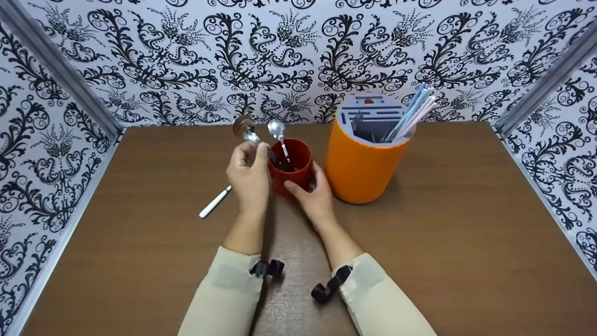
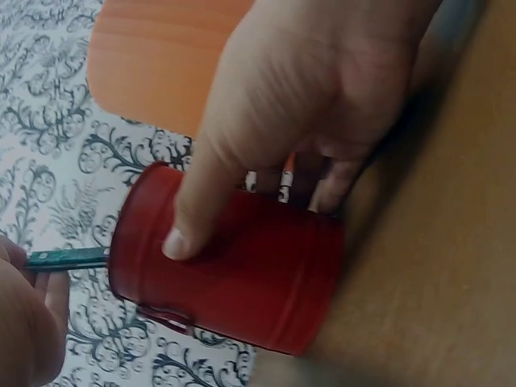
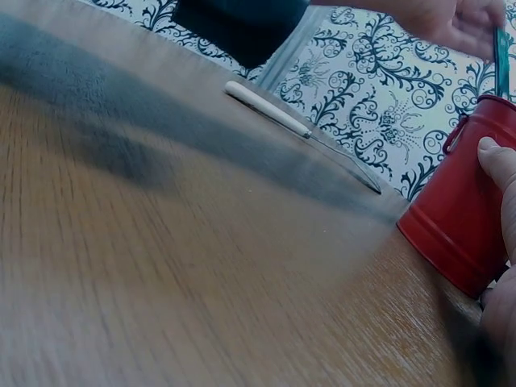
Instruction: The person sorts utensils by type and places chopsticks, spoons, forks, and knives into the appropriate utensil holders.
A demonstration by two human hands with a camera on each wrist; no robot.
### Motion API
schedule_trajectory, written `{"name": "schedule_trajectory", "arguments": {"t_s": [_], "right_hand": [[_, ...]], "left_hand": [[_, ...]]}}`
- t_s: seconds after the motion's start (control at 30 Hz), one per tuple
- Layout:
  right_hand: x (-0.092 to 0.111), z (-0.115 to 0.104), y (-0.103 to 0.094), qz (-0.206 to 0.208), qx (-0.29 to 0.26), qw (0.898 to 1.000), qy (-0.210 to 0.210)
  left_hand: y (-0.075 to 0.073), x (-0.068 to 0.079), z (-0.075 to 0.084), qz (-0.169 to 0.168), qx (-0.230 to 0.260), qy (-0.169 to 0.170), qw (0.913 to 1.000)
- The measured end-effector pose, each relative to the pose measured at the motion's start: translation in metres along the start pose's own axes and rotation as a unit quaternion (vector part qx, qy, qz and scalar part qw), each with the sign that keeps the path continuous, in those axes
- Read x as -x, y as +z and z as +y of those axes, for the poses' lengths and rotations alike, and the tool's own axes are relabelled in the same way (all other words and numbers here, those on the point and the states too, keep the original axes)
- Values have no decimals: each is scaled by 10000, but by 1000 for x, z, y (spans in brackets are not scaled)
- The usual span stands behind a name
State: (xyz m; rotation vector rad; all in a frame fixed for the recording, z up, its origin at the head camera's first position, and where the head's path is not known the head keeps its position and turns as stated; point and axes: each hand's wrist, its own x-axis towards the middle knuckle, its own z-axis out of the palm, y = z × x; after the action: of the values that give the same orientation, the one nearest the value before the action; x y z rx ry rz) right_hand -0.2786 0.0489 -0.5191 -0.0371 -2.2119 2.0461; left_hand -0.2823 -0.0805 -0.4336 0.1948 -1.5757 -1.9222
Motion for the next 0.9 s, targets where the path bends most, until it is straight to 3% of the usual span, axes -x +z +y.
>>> {"name": "schedule_trajectory", "arguments": {"t_s": [0.1,0.27,0.57,0.9], "right_hand": [[0,1,0,22,5,10000,-20],[0,2,0,18,-95,9999,-57],[0,-1,0,-62,-104,9999,-47],[3,-2,-2,-158,-17,9999,56]], "left_hand": [[-1,-1,-9,-48,-180,-190,9996],[-4,0,-18,-155,-558,-176,9982],[-6,-1,-16,-408,-891,-245,9949],[-13,-3,-24,-625,-1614,-272,9845]]}}
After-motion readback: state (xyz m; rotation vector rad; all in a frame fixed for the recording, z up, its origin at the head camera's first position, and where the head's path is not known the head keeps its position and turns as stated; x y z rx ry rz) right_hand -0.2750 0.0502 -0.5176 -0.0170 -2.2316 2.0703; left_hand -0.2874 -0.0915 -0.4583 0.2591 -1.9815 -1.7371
